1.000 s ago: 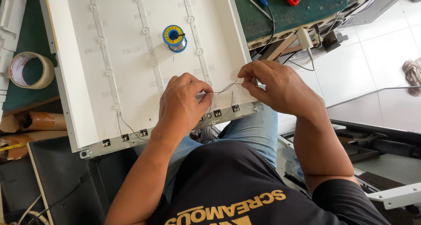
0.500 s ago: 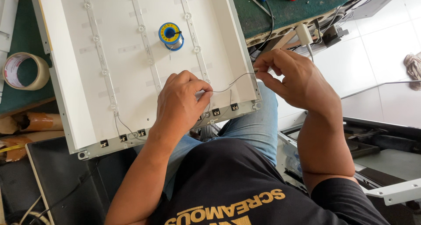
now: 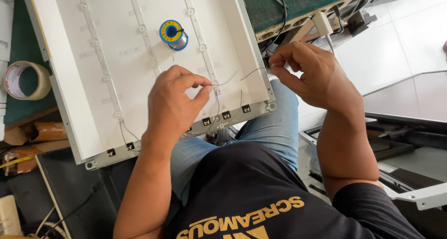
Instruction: The person sits on the floor and works on a white rectangular panel with LED strips. They use wire cutters to trim wires and a soldering iron to solder connections on the panel's backside.
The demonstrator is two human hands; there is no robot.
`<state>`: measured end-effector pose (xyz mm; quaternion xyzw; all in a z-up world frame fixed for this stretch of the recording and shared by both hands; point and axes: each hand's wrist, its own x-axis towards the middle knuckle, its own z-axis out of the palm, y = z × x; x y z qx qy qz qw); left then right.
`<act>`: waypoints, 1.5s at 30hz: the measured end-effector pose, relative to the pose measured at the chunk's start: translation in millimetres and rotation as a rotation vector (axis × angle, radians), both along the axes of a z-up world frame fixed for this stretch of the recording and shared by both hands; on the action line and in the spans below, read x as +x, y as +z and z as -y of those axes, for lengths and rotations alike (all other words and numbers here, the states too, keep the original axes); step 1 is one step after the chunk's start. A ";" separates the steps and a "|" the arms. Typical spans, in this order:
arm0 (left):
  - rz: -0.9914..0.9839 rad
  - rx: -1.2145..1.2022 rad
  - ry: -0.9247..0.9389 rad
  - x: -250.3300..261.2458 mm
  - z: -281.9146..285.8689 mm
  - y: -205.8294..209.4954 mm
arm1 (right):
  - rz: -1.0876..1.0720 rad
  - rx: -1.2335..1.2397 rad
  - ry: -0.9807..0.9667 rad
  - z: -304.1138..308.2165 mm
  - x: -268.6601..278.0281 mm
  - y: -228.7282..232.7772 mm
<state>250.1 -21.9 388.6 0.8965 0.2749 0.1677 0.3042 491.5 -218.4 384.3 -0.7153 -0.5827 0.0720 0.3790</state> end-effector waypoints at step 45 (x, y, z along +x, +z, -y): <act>0.245 0.140 0.075 -17.8 17.3 -3.2 | 0.097 0.225 -0.492 -69.8 49.8 -70.8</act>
